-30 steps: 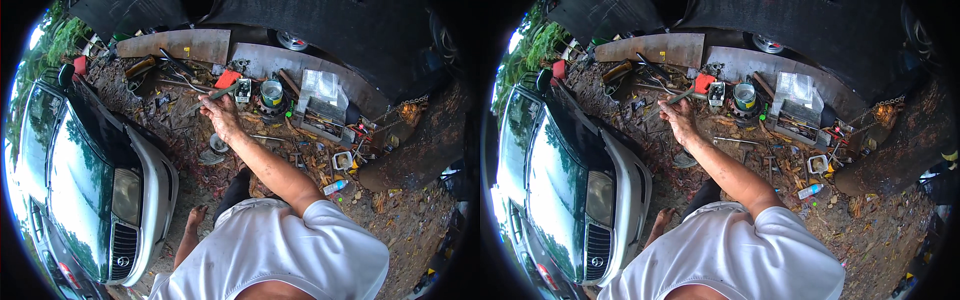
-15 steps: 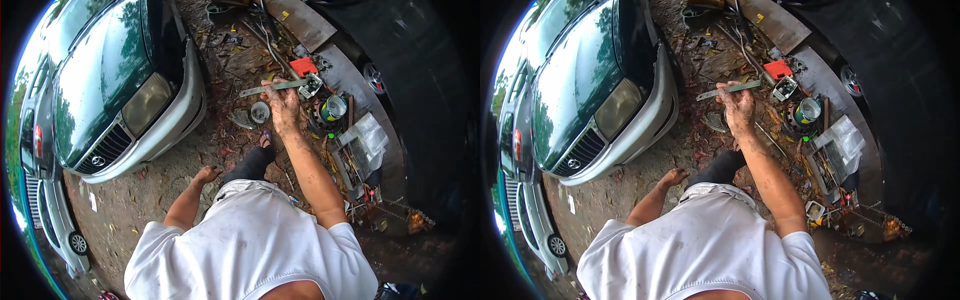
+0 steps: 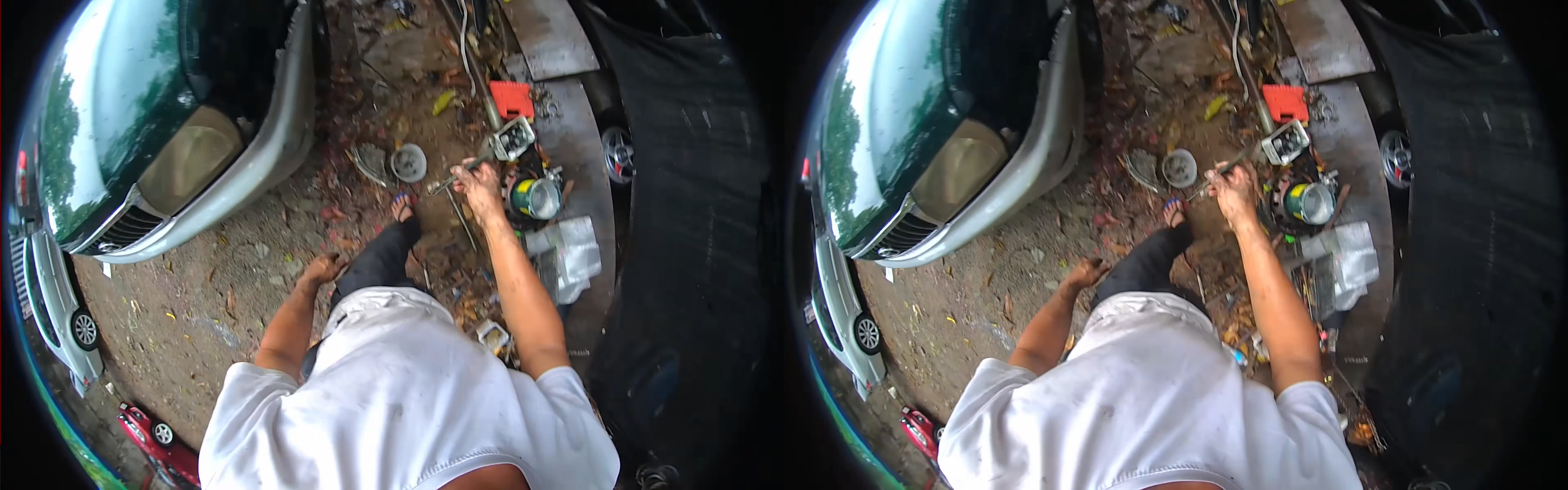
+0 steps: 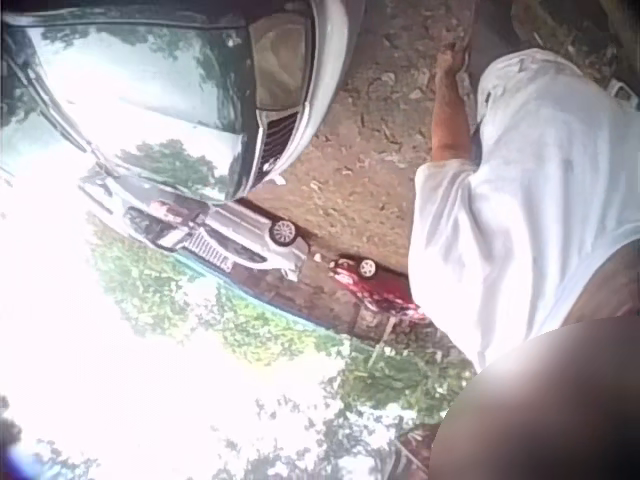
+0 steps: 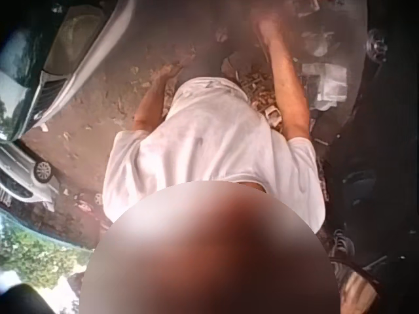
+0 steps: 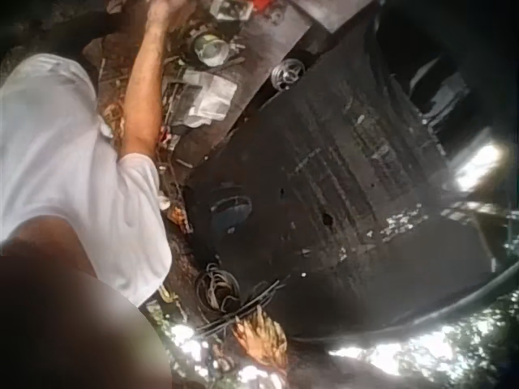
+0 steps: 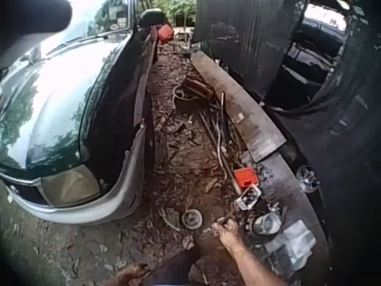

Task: Repairing a damaged car bumper using hand tools.

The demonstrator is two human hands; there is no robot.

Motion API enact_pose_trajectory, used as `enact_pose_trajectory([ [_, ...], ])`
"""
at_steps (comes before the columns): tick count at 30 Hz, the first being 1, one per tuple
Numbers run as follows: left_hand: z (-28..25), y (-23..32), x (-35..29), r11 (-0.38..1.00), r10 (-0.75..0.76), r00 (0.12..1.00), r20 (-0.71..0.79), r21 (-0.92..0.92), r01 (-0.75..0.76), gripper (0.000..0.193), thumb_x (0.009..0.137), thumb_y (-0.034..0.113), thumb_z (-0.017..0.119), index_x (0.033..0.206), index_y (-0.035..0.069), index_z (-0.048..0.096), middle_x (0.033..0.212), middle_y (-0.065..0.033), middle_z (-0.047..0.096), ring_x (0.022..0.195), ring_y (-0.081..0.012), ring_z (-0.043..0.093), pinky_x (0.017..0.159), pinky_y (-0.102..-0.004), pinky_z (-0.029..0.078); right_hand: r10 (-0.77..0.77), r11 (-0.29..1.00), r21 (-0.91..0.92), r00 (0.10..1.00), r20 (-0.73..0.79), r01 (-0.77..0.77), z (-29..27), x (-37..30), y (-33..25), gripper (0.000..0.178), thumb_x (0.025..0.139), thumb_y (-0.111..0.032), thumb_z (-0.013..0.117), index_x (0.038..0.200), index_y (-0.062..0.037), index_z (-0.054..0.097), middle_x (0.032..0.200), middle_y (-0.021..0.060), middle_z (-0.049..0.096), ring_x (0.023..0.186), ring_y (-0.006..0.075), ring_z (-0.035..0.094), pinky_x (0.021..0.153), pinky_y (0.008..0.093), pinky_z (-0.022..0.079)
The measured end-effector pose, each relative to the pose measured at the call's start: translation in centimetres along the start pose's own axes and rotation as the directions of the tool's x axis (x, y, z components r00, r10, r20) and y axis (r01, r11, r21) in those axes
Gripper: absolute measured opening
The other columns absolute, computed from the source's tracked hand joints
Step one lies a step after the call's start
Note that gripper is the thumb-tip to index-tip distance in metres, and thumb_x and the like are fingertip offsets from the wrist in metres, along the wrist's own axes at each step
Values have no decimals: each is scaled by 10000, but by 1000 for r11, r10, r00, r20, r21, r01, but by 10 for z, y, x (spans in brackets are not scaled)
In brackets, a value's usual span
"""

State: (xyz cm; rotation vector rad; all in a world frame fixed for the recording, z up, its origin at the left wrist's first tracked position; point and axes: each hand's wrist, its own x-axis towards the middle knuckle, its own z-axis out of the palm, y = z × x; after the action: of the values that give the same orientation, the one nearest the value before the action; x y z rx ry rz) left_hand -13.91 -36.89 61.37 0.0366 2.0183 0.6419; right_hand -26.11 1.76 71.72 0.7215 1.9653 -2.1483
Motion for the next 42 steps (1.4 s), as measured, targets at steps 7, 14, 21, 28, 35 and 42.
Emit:
enact_pose_trajectory([
  [7,0,103,19,996,-89,924,371,14,90,914,809,706,408,1404,23,284,1400,-268,328,1309,-377,322,1083,-399,280,322,942,-137,939,120,-306,-30,95,117,111,866,-167,593,886,-60,572,676,17,626,543,90,512,476,248,427],
  [14,58,96,46,971,-237,931,277,79,224,905,805,681,446,1421,48,253,1454,-291,180,1332,-426,247,1101,-417,246,355,554,-832,891,282,42,6,140,198,287,848,-132,550,589,-69,659,613,68,646,631,199,623,620,329,483],
  [21,87,125,69,969,-238,969,62,-49,241,696,809,472,598,1357,96,392,1465,-217,216,1314,-423,271,1033,-550,295,671,529,-693,742,-13,-490,13,206,320,223,832,-183,572,670,-55,657,617,94,643,595,224,627,557,347,483],
  [28,107,143,72,948,-283,959,-11,-154,278,648,783,442,641,1285,69,475,1442,-238,239,1279,-445,299,1028,-538,294,728,419,-643,660,-183,-641,19,269,436,195,792,-220,605,742,-36,646,676,135,653,571,264,643,451,370,480],
  [35,120,162,75,913,-386,922,30,-131,386,632,776,473,642,1241,67,508,1420,-258,250,1246,-458,327,1000,-543,311,646,273,-884,753,-124,-380,45,304,451,319,751,-181,543,984,19,630,1051,250,617,1038,367,587,876,379,484],
  [42,119,171,84,886,-425,901,85,-165,434,653,776,486,642,1257,71,493,1432,-251,234,1255,-458,322,1006,-530,319,208,634,-772,971,115,-45,18,301,420,286,790,-147,547,1047,-26,587,1022,106,638,957,226,598,816,310,464],
])
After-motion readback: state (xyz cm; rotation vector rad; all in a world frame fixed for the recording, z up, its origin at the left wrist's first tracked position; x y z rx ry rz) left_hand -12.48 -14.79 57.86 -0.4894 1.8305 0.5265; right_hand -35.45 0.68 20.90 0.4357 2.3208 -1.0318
